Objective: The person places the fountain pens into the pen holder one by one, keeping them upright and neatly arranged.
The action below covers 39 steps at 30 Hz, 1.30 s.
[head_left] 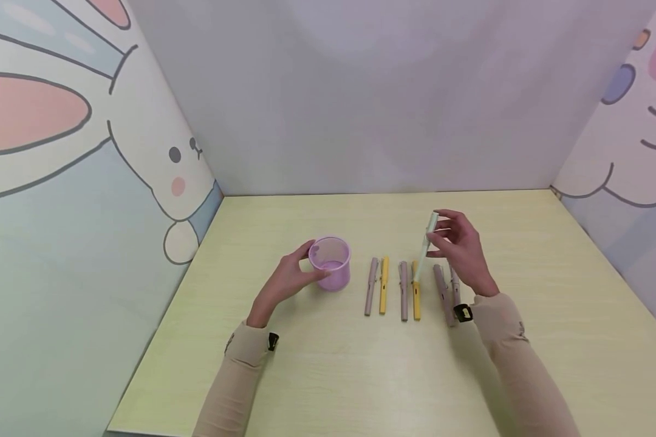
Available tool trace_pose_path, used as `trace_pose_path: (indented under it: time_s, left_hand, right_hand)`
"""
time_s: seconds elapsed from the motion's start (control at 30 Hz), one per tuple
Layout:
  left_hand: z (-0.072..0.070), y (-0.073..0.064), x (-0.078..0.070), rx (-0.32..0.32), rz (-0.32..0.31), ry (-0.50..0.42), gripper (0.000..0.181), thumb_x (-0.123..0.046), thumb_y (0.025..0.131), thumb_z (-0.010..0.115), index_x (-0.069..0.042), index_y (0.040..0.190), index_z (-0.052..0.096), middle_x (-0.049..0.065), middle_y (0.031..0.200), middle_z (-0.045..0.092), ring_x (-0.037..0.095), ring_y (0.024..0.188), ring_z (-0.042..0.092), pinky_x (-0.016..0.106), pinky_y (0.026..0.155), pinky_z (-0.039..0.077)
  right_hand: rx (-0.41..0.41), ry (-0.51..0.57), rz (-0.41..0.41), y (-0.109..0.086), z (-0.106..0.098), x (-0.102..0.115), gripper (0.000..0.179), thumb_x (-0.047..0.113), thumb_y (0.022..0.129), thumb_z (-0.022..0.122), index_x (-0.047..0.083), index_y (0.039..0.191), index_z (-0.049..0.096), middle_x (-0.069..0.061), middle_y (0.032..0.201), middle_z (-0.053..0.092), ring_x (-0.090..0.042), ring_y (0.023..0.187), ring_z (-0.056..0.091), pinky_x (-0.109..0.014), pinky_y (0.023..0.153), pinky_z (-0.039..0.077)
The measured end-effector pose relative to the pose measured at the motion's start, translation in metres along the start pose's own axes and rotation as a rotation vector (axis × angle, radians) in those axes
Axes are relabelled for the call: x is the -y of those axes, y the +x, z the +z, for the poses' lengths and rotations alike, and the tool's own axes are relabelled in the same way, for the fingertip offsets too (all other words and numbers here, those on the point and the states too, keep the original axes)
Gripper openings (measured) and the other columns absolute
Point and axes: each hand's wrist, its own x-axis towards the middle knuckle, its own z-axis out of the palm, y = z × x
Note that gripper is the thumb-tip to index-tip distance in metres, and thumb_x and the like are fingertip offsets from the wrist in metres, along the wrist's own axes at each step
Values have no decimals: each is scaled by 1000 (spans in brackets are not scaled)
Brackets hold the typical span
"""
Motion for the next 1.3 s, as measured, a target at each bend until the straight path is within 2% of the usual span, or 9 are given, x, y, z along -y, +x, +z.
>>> trace_pose_path:
  time_s: [0.13,0.37,0.8,1.0,1.3]
  left_hand:
    - [1,0,1,-1,7,-4,83,-36,90,81,-7,157,42,15,147,57,35,137,50,60,108,42]
    - [1,0,2,-1,8,-9,82,-35,90,81,-8,157,43,14,147,57,34,137,51,60,108,42]
    - [3,0,3,-2,32,-4,81,-36,91,80,-9,157,43,11,148,57,33,139,49,60,109,40]
    - [2,0,5,-1,25,-17,83,-35,90,80,-7,158,41,12,148,56,33,137,50,58,109,41]
    - [2,1,4,-1,31,-12,84,-34,90,81,-5,158,41,14,148,57,32,138,50,57,110,41]
  right_hand:
    - [2,-5,-8,4,9,-2,47,-9,97,63,-1,141,50,-9,108,60,-14,92,64,-35,64,61]
    - [18,17,-42,10,24,-4,50,-8,98,63,-11,143,42,-9,108,59,-15,93,64,-35,65,61]
    - [27,34,-66,25,54,-7,49,-12,96,62,-11,142,44,-11,108,59,-17,93,64,-35,64,62]
    - [52,54,-100,35,71,-5,46,-11,96,62,-2,141,51,-12,109,59,-19,92,64,-35,65,62]
    - [66,76,-106,42,96,-6,49,-13,96,61,-9,142,44,-16,110,58,-18,92,64,-36,65,62]
